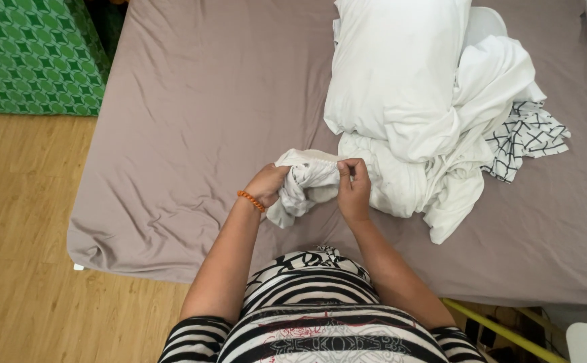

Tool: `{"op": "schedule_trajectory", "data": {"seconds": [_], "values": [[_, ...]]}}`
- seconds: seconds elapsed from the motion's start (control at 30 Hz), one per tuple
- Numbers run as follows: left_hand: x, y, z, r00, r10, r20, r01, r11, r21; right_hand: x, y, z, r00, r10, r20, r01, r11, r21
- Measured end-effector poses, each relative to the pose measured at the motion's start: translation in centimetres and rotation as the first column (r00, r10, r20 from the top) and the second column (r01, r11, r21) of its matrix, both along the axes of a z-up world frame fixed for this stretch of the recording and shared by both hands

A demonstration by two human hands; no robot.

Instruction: The person folds a white towel on a bed, smoothing and aligning the edges by hand. They then pick up the folded towel and place it on a white chair next to a shelf.

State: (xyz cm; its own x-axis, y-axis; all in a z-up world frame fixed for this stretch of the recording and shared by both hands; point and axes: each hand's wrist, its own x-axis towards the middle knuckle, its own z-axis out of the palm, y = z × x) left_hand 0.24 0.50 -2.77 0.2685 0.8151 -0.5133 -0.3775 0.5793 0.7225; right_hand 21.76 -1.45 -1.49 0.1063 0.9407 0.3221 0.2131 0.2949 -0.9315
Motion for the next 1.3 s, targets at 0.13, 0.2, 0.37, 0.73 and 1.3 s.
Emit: {"op": "schedule_trajectory", "data": {"seconds": [0.13, 0.2, 0.37, 0.73, 1.3], "values": [[0.3, -0.2, -0.7, 0.960, -0.015, 0.280, 0.002, 0.999, 0.048, 0.0, -0.3, -0.6, 0.998, -0.037, 0.055, 0.040, 0.997, -0.067], [0.6, -0.3, -0.9, 0.863, 0.035, 0.505, -0.032, 0.999, -0.014, -0.3, -0.6, -0.7, 0.995, -0.004, 0.096, 0.004, 1.000, -0.004], [1.5, -0.9, 1.9, 0.771, 0.039, 0.635, -0.012, 0.999, -0.047, -0.5, -0.6, -0.7, 0.992, 0.064, 0.111, -0.046, 0.987, -0.153], [2.0, 0.0, 4.0, 0.969, -0.086, 0.233, 0.068, 0.994, 0.081, -0.5, 0.3, 3.2, 0.934, 0.321, -0.156, -0.336, 0.939, -0.079], [1.8, 0.6, 3.2, 0.262, 0.331, -0.907, 0.324, 0.854, 0.406, 2.6, 3.0, 5.5, 0.849, 0.079, -0.522, -0.191, 0.968, -0.165]]}}
